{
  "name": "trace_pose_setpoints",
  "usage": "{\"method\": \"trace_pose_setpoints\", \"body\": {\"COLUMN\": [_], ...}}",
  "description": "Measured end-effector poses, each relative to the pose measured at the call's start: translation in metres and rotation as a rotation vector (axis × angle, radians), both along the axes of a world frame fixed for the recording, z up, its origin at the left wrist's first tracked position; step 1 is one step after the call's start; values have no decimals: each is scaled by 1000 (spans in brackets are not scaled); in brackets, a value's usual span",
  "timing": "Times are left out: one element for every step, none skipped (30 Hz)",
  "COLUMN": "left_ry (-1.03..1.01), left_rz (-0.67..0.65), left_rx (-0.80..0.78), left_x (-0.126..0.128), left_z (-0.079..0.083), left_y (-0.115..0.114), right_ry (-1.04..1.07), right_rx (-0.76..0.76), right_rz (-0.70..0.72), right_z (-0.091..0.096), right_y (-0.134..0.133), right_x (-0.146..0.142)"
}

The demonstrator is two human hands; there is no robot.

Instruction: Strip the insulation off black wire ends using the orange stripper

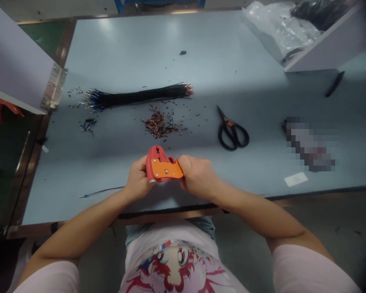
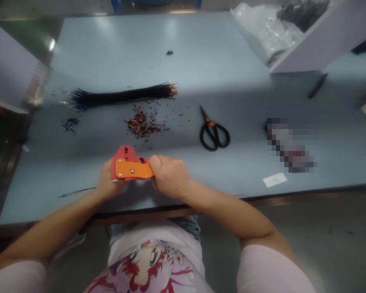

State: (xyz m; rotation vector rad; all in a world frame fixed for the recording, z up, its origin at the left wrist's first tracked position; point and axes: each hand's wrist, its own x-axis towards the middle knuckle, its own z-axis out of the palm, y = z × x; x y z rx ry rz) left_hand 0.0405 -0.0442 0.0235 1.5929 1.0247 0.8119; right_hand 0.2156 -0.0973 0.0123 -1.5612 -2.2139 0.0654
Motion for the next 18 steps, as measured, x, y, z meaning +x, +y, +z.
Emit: {"method": "trace_pose_setpoints", "body": {"left_ry": [10,17,21,22,20,20,31,55,92,141,197,251,304,350,392,427,454,478], "left_rz": [7,13,20,22,17,5,-11,-26,-32,-25,-8,17,46,75,99,117,131,135], "left_rx": [-10,-21,-30,-34,-35,-33,-30,-23,-7,22,62,112,167,218,264,302,336,368], "left_x": [0,1,1,2,2,2,2,1,-1,-3,-6,-9,-13,-16,-19,-22,-24,-25], "left_z": [-2,-3,-4,-5,-6,-7,-8,-9,-11,-12,-15,-17,-19,-22,-24,-25,-27,-27], "left_y": [0,0,1,1,2,3,5,8,11,16,20,25,30,35,40,44,47,50], "right_ry": [-11,-25,-39,-54,-66,-73,-70,-55,-26,20,83,167,274,412,581,766,953,1127], "right_rx": [-28,-59,-95,-132,-173,-216,-259,-301,-346,-394,-445,-499,-552,-608,-668,-736,-800,-857], "right_rz": [-11,-20,-28,-38,-53,-71,-89,-105,-115,-118,-116,-112,-107,-94,-74,-54,-42,-41], "right_z": [-1,-1,-1,-1,-1,0,2,5,8,12,15,19,22,24,25,24,23,20], "right_y": [1,2,3,4,5,7,8,11,13,16,19,22,24,27,30,32,34,36], "right_x": [0,0,0,0,0,1,2,4,8,13,18,24,30,35,40,43,45,46]}}
